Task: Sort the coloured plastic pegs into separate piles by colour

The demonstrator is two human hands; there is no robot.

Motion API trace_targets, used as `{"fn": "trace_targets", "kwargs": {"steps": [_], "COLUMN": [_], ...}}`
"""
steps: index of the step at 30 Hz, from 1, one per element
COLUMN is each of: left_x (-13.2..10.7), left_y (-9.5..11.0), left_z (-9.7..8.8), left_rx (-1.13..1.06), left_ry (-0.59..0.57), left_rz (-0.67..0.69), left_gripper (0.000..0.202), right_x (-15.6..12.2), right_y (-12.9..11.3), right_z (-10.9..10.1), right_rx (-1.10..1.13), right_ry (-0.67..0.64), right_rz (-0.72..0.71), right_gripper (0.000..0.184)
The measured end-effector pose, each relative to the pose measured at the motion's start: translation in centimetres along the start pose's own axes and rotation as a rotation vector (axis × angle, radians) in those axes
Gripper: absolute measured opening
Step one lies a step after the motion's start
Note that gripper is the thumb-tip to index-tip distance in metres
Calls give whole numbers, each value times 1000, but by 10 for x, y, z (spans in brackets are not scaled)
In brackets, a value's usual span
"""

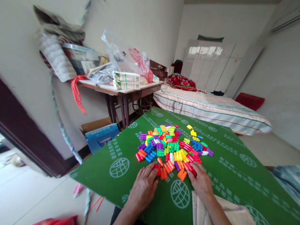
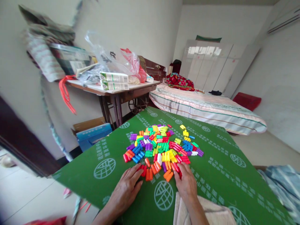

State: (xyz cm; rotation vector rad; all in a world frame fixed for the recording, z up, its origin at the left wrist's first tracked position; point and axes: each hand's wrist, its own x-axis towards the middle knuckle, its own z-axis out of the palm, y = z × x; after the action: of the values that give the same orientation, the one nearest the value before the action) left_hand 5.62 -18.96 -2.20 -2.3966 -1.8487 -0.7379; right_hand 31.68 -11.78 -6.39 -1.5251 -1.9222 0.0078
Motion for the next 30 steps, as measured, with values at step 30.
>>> {"fn": "trace_targets", "kwargs": {"steps": [30], "left_x": [4], "left_y": [-1], "left_z": [6], "left_rx": [13], "left_ry": [34], "left_rz": [6], "left_gripper": [34], "right_x": [7], "right_y": [-10], "right_z": [-16], "right_rx": [46], "right_ry": [-30], "right_rz": [45], "right_gripper": [26]}}
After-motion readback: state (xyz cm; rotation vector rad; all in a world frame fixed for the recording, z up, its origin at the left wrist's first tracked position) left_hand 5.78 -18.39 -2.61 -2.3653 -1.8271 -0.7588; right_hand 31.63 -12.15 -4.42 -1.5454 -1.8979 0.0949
